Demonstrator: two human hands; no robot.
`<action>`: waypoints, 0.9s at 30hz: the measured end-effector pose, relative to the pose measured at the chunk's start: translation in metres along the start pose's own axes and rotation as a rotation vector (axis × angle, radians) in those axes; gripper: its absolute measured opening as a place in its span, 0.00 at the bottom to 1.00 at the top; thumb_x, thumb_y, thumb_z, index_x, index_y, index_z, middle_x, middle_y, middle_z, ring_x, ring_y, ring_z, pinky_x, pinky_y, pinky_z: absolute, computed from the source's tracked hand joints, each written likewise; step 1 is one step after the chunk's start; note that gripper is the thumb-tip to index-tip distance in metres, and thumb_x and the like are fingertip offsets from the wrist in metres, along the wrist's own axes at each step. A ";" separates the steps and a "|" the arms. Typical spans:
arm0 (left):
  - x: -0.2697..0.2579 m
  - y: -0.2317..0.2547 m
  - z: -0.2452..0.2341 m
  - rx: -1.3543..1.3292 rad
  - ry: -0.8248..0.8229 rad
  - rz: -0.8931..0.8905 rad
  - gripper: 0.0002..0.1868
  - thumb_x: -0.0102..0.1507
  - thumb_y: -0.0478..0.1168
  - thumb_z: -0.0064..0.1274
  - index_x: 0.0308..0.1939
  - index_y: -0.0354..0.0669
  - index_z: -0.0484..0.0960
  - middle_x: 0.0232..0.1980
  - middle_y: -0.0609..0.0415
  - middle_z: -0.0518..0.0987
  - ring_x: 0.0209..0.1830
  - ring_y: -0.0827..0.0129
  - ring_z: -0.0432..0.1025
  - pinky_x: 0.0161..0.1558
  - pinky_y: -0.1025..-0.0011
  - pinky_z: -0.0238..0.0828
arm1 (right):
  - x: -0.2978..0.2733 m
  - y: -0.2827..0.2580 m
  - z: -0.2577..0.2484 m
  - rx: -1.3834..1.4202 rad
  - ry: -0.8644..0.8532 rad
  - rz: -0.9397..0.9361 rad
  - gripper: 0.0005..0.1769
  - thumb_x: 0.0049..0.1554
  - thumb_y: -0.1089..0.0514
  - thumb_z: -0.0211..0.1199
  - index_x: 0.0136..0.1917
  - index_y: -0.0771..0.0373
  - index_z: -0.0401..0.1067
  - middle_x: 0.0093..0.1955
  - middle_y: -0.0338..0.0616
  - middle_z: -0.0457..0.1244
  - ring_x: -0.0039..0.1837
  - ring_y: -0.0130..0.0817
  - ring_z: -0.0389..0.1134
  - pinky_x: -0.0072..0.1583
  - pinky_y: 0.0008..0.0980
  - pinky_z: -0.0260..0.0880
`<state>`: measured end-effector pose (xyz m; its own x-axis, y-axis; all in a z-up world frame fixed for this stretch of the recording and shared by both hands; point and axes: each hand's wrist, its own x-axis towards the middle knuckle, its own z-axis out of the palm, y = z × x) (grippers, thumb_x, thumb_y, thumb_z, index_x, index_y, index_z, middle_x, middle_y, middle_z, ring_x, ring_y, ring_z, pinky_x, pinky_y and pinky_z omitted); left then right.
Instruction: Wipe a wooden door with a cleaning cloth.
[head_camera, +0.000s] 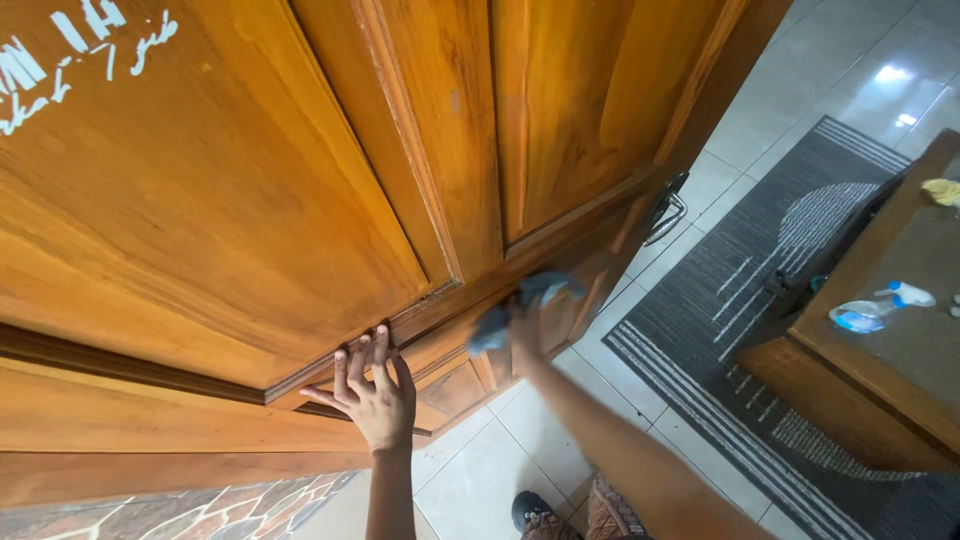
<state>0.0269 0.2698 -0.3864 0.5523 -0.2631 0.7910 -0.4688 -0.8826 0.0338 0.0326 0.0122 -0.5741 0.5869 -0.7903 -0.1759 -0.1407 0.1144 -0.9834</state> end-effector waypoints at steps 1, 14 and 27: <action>0.000 0.000 0.000 0.002 0.000 0.003 0.25 0.67 0.43 0.60 0.68 0.62 0.76 0.68 0.59 0.66 0.78 0.58 0.52 0.76 0.23 0.28 | -0.026 -0.015 0.013 0.003 0.000 0.001 0.41 0.66 0.43 0.55 0.83 0.59 0.43 0.79 0.57 0.53 0.78 0.51 0.56 0.76 0.43 0.53; 0.006 0.007 -0.009 0.033 -0.013 -0.038 0.26 0.67 0.45 0.60 0.69 0.66 0.75 0.66 0.61 0.68 0.76 0.60 0.55 0.76 0.26 0.31 | -0.016 0.108 0.008 0.765 -0.355 0.350 0.22 0.65 0.49 0.53 0.69 0.59 0.59 0.60 0.46 0.63 0.61 0.39 0.63 0.65 0.40 0.64; 0.004 0.005 -0.003 0.076 0.022 0.013 0.26 0.68 0.40 0.60 0.69 0.65 0.74 0.67 0.62 0.65 0.80 0.63 0.48 0.77 0.26 0.29 | 0.195 -0.003 -0.173 0.990 -0.059 0.453 0.15 0.61 0.54 0.49 0.60 0.53 0.67 0.58 0.43 0.65 0.62 0.45 0.67 0.65 0.50 0.69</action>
<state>0.0249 0.2653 -0.3816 0.5306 -0.2671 0.8044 -0.4216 -0.9065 -0.0230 0.0100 -0.2466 -0.5978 0.6837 -0.5256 -0.5063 0.3354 0.8425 -0.4216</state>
